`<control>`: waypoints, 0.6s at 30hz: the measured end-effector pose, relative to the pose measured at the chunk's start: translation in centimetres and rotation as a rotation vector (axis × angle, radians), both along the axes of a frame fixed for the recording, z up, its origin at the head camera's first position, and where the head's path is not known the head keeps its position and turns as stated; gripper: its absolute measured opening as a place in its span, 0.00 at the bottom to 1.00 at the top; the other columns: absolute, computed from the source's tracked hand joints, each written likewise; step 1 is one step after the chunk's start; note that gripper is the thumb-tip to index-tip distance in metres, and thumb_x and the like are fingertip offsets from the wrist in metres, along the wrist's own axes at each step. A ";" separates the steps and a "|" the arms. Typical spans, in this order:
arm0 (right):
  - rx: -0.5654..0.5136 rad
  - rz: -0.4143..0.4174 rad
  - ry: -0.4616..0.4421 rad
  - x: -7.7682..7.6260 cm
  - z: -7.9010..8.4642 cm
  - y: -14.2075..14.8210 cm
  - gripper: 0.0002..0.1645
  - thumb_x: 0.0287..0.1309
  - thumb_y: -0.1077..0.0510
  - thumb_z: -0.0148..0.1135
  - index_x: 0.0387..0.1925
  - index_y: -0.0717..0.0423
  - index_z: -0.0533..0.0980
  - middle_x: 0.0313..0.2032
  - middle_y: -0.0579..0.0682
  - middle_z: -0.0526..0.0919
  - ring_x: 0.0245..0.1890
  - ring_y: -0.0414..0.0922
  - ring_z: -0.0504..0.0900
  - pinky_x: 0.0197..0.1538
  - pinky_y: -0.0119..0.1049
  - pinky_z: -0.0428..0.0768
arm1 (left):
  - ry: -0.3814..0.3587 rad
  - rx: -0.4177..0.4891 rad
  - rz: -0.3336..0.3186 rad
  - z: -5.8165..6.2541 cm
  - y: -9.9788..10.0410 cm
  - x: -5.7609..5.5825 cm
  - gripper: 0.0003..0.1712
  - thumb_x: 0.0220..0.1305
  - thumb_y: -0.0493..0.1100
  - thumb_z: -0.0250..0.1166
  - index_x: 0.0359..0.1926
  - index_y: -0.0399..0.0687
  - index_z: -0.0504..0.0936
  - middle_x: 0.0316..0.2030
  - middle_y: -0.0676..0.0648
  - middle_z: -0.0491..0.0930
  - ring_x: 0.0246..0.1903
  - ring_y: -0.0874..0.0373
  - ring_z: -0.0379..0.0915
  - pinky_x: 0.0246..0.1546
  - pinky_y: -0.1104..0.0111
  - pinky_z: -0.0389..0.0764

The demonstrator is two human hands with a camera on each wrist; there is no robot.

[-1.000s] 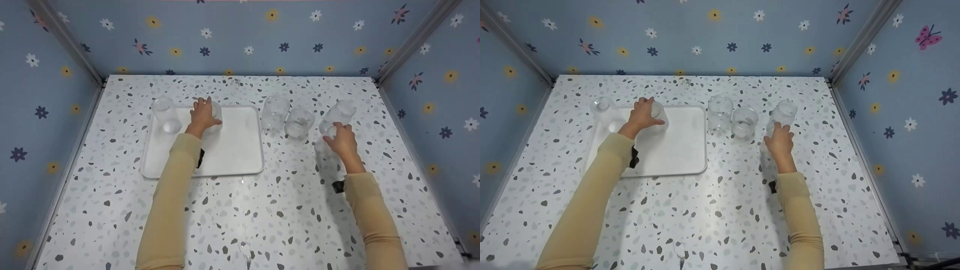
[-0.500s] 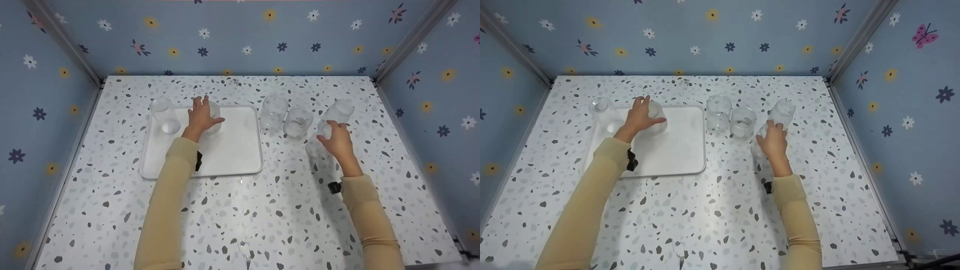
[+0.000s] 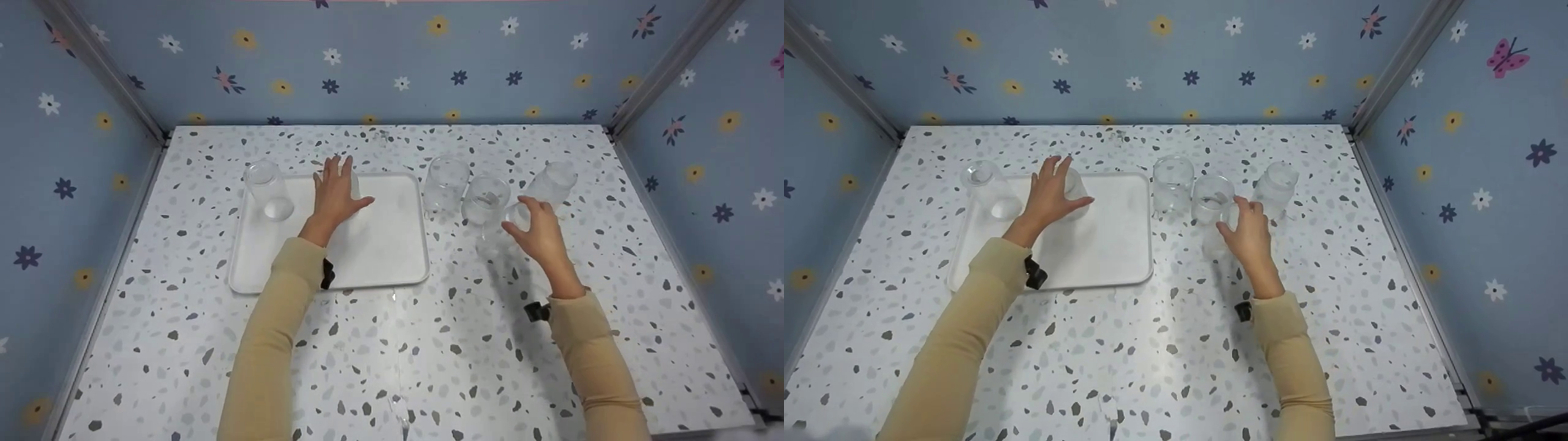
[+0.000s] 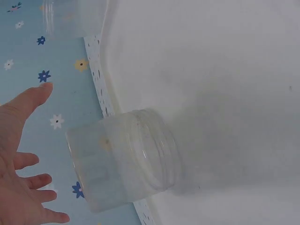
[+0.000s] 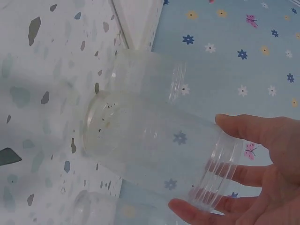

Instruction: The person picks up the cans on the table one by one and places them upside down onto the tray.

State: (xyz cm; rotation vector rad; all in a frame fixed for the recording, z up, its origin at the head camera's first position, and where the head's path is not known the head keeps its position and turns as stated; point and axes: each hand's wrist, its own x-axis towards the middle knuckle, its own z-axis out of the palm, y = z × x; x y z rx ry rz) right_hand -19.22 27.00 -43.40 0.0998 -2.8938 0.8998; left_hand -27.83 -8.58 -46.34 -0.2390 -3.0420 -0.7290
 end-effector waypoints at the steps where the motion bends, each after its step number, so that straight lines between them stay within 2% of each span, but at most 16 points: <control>1: -0.008 0.005 0.007 0.1 0.0 -0.1 0.33 0.52 0.58 0.62 0.56 0.70 0.62 0.49 0.71 0.65 0.49 0.63 0.66 0.52 0.54 0.64 | 0.017 0.002 -0.005 0.1 0.2 0.1 0.52 0.49 0.59 0.65 0.66 0.40 0.49 0.64 0.36 0.46 0.65 0.44 0.35 0.60 0.47 0.40; 9: -0.119 0.026 0.082 0.5 0.0 -1.3 0.34 0.50 0.58 0.64 0.56 0.68 0.64 0.48 0.69 0.67 0.46 0.60 0.68 0.49 0.50 0.68 | 0.131 0.067 -0.049 0.5 1.0 1.1 0.47 0.52 0.55 0.63 0.65 0.38 0.52 0.63 0.37 0.50 0.64 0.47 0.41 0.61 0.51 0.42; 18: -0.270 0.047 0.223 0.6 -0.6 -2.7 0.31 0.48 0.59 0.65 0.54 0.64 0.67 0.49 0.64 0.70 0.44 0.57 0.72 0.47 0.48 0.71 | 0.195 0.176 -0.088 0.5 2.0 2.2 0.40 0.56 0.49 0.61 0.64 0.37 0.55 0.62 0.39 0.53 0.63 0.50 0.47 0.62 0.58 0.46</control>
